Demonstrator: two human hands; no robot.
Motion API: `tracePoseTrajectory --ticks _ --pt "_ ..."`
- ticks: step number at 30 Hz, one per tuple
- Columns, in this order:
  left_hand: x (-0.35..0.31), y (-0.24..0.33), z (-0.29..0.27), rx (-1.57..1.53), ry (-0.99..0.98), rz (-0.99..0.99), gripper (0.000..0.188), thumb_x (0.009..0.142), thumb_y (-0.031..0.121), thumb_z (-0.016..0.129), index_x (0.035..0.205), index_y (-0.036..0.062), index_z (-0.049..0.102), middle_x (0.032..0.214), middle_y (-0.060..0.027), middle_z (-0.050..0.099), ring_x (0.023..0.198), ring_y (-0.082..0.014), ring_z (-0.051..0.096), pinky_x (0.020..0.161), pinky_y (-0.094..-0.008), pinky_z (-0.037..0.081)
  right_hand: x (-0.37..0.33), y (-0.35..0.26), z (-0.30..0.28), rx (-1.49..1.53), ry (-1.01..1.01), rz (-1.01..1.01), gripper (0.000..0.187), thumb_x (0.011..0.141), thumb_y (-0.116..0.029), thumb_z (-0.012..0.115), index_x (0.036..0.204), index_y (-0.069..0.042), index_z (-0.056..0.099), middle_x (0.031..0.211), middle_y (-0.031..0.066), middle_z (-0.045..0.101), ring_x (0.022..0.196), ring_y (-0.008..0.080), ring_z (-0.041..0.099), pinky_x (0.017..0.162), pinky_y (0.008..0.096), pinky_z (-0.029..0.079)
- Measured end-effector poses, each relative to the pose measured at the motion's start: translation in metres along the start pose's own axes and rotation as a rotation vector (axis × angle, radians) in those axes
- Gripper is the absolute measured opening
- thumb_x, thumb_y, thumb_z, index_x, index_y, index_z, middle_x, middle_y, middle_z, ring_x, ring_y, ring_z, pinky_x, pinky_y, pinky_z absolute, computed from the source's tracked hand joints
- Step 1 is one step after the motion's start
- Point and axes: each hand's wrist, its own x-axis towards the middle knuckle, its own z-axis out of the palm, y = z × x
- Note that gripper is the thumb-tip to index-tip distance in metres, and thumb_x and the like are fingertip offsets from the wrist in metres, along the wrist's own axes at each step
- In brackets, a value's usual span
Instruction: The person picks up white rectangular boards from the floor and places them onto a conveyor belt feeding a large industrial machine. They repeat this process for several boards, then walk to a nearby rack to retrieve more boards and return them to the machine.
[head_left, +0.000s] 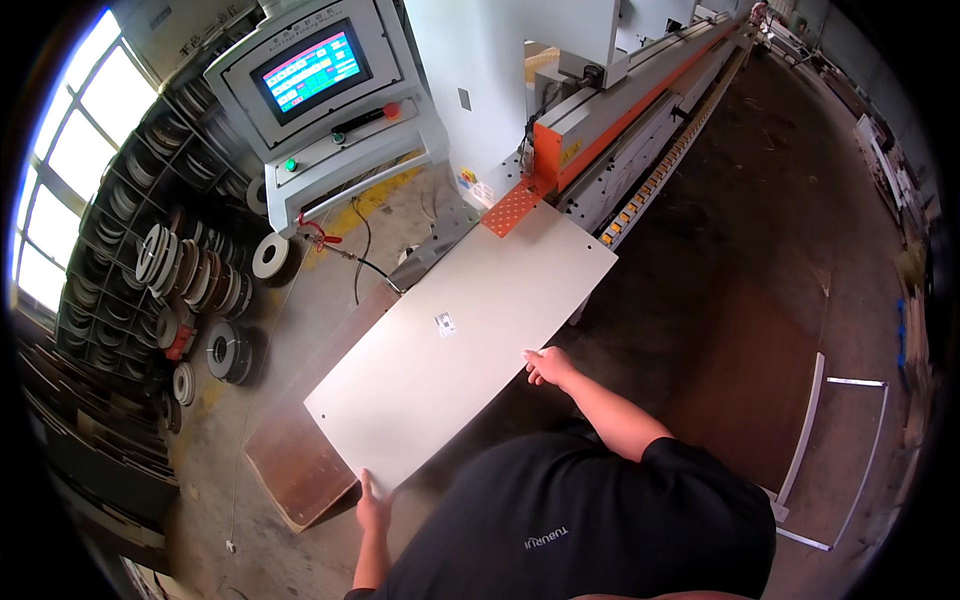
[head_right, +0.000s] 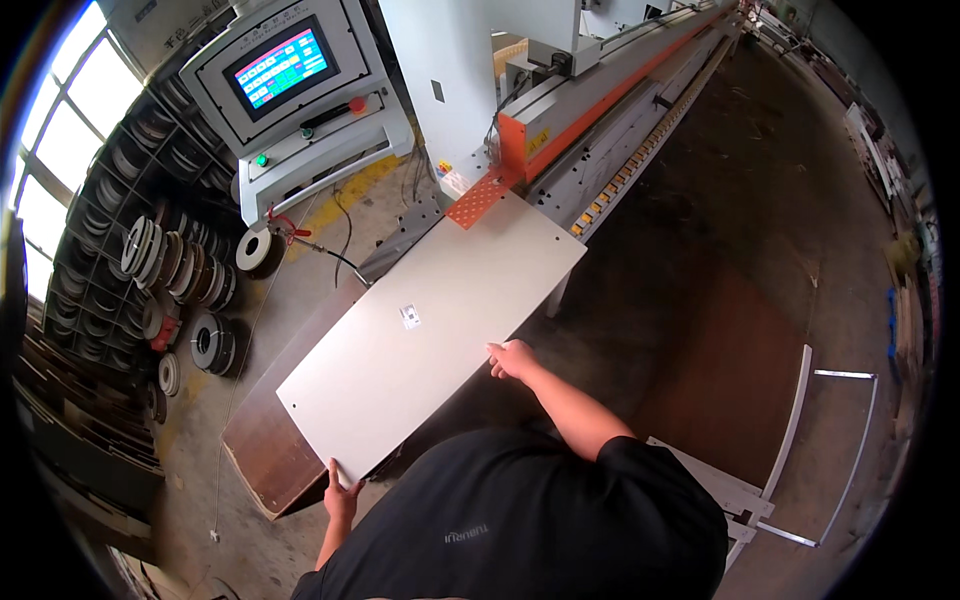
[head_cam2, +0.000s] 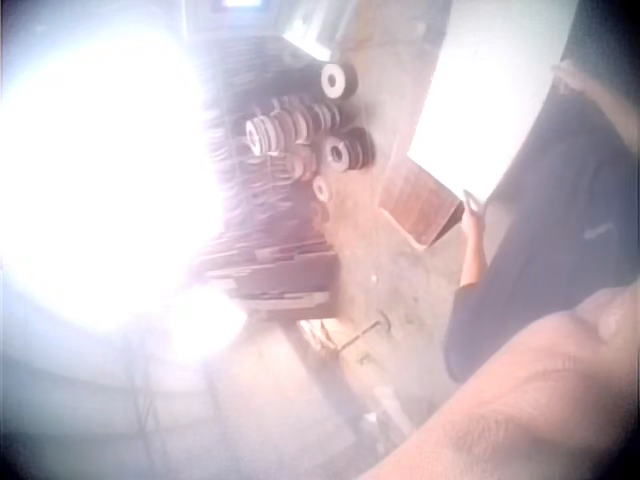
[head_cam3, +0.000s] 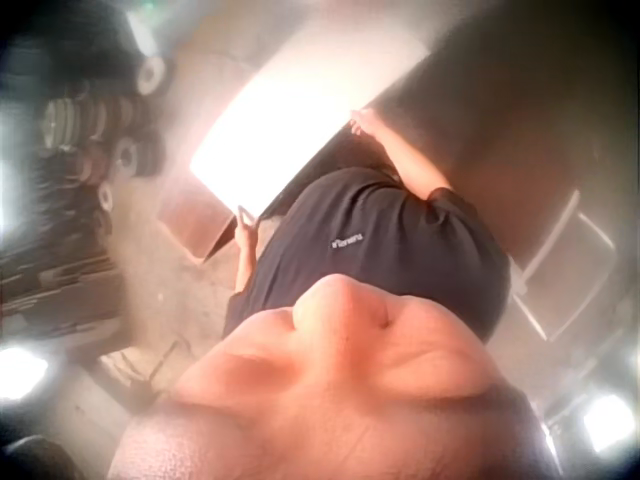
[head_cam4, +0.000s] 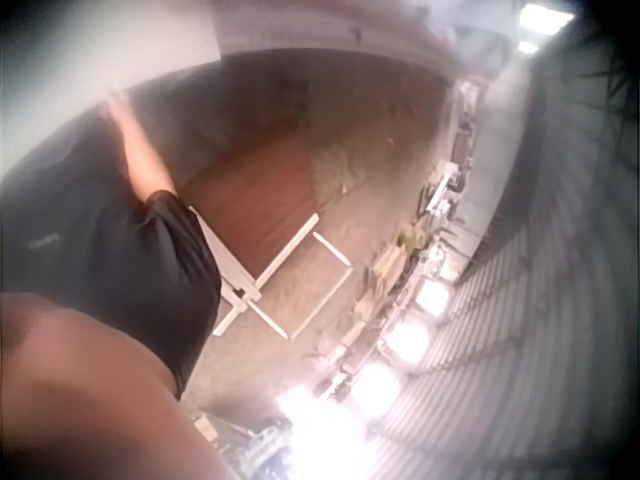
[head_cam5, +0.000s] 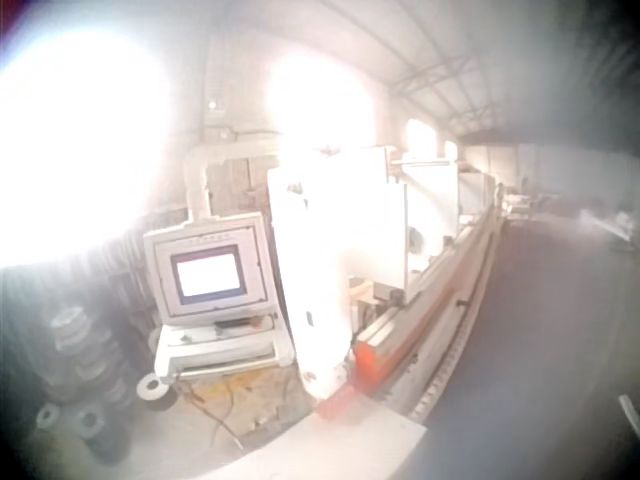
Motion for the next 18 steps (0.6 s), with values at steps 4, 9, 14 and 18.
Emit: tracePoseTrajectory --ticks 4,9,14,18 --pt "-0.008 0.006 0.012 -0.112 0.014 -0.009 0.107 0.08 0.037 0.09 0.168 0.0243 0.03 0.123 -0.0214 0.075 0.103 -0.0391 0.074 0.089 -0.0449 0.057 0.004 -0.006 -0.003 0.002 0.058 -0.022 0.05 0.104 -0.04 0.065 0.083 0.004 0.071 0.071 0.0121 0.073 0.054 0.0158 0.067 0.05 0.0302 0.051" --pt "-0.012 0.034 0.024 -0.279 0.06 0.071 0.104 0.079 0.032 0.09 0.166 0.0204 0.034 0.132 -0.0228 0.071 0.109 -0.0395 0.073 0.092 -0.043 0.057 0.017 -0.002 -0.028 0.022 0.154 -0.07 0.049 0.103 -0.039 0.067 0.077 0.002 0.069 0.066 0.0097 0.07 0.05 0.0156 0.065 0.049 0.0301 0.05" --pt "-0.012 0.091 0.039 -0.204 0.082 0.061 0.103 0.08 0.035 0.091 0.166 0.0241 0.036 0.069 -0.0095 0.06 0.065 -0.0265 0.063 0.066 -0.0435 0.052 0.038 -0.005 -0.075 0.066 0.232 -0.085 0.048 0.103 -0.039 0.068 0.074 0.0 0.067 0.063 0.008 0.068 0.05 0.0153 0.065 0.049 0.0297 0.05" --pt "-0.004 0.119 0.045 -0.124 0.033 0.054 0.107 0.078 0.028 0.092 0.168 0.0254 0.033 0.073 -0.0084 0.066 0.063 -0.0227 0.062 0.064 -0.0398 0.052 0.048 -0.01 -0.1 0.096 0.305 -0.084 0.049 0.103 -0.042 0.067 0.076 -0.001 0.067 0.062 0.0073 0.067 0.05 0.014 0.062 0.05 0.0292 0.048"
